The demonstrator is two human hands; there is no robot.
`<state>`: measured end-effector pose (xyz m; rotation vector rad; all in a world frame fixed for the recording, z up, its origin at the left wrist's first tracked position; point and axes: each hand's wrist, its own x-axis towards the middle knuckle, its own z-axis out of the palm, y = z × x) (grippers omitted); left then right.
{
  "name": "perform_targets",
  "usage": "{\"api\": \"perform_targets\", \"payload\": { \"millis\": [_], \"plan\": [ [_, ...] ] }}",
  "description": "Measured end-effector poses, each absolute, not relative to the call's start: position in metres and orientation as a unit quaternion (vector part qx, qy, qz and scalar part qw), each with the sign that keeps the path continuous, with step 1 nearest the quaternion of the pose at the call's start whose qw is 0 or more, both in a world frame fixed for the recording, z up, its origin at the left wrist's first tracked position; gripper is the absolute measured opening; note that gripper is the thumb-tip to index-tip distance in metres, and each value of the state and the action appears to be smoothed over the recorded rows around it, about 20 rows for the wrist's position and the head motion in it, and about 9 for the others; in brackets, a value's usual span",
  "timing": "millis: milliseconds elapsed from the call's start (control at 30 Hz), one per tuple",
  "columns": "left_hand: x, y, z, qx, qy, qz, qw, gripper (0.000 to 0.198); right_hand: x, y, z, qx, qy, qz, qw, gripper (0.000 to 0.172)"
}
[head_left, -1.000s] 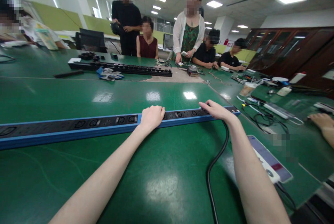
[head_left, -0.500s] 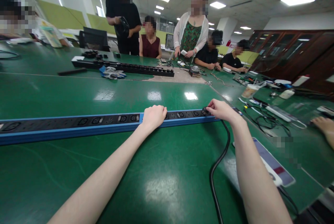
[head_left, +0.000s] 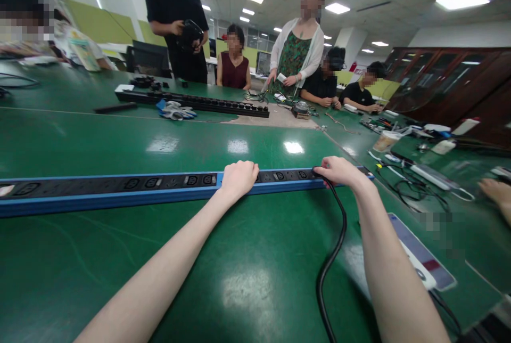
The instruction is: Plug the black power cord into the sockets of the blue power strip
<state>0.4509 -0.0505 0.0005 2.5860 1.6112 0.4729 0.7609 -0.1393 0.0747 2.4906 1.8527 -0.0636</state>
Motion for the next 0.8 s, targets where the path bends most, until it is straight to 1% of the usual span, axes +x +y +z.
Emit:
{"api": "perform_targets", "payload": {
  "millis": [167, 400, 500, 667, 800],
  "plan": [
    [0.451, -0.051, 0.001, 0.837, 0.525, 0.155, 0.026, 0.060, 0.756, -0.137, 0.074, 0.809, 0.585, 0.009, 0.061, 0.046],
    [0.452, -0.053, 0.002, 0.836, 0.525, 0.158, 0.026, 0.061, 0.749, -0.141, 0.069, 0.804, 0.589, 0.018, 0.080, 0.047],
    [0.452, -0.054, 0.002, 0.833, 0.530, 0.154, 0.031, 0.060, 0.751, -0.142, 0.065, 0.800, 0.595, 0.020, 0.078, 0.048],
    [0.451, -0.054, 0.002, 0.836, 0.525, 0.155, 0.030, 0.059, 0.759, -0.138, 0.064, 0.782, 0.619, -0.016, 0.068, 0.047],
    [0.451, -0.056, 0.002, 0.836, 0.524, 0.162, 0.024, 0.060, 0.758, -0.139, 0.065, 0.779, 0.622, 0.013, 0.077, 0.047]
  ]
}}
